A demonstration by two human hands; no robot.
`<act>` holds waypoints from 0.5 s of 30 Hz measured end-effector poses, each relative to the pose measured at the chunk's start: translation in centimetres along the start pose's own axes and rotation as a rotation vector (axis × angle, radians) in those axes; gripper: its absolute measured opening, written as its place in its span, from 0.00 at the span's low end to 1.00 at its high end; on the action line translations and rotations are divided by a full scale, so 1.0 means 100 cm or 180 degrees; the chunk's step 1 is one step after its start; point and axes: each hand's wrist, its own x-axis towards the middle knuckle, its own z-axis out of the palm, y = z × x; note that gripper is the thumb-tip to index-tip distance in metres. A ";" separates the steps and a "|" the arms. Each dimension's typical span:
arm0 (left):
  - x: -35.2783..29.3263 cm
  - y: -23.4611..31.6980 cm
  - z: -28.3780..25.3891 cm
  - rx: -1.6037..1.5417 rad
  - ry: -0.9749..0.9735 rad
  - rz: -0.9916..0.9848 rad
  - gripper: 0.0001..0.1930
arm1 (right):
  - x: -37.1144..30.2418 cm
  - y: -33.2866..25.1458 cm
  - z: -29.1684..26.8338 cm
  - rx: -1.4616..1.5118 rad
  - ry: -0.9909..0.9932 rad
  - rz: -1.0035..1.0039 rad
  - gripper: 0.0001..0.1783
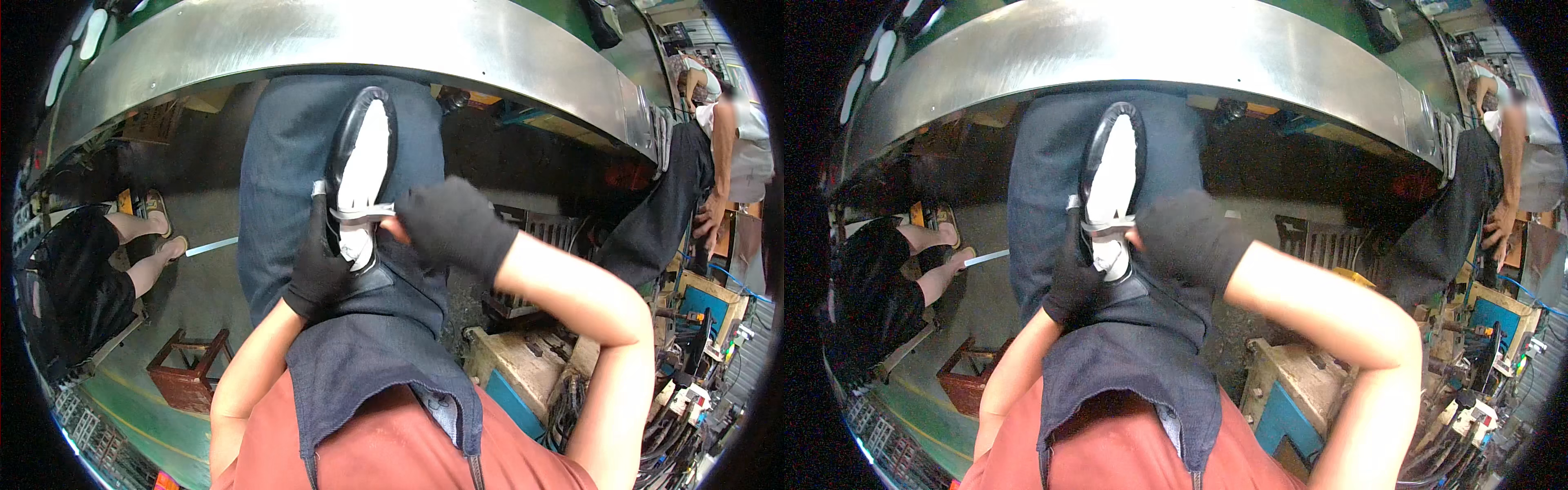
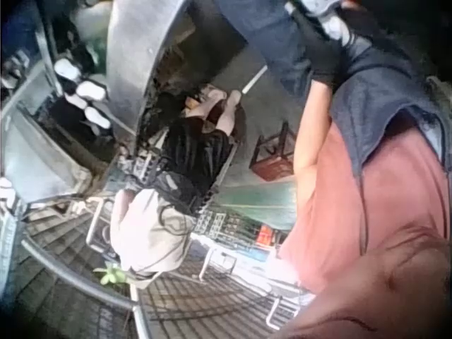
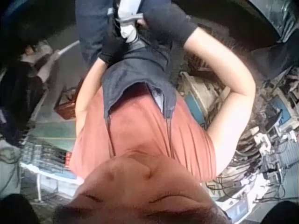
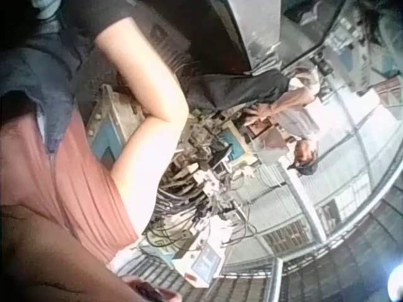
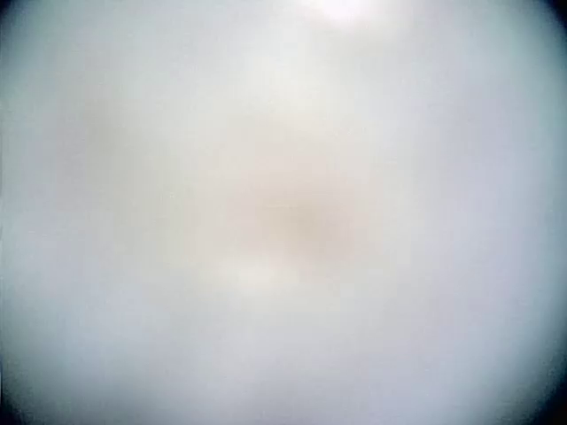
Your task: The recorder is using a specialized pincer tool to pull and trim excess leather or material from the bottom of shoe lasts on an assembly line.
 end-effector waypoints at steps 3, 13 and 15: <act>0.004 -0.017 0.010 -0.0070 0.0141 0.0244 0.43 | 0.017 0.057 0.034 -0.0255 0.1320 -0.1150 0.25; 0.032 -0.047 0.023 0.0011 0.1019 -0.0121 0.36 | 0.021 0.015 -0.047 -0.0170 -0.0515 -0.0723 0.20; 0.036 -0.031 0.019 0.0277 0.0812 -0.0014 0.34 | -0.008 -0.026 -0.028 -0.0442 0.0884 -0.0627 0.15</act>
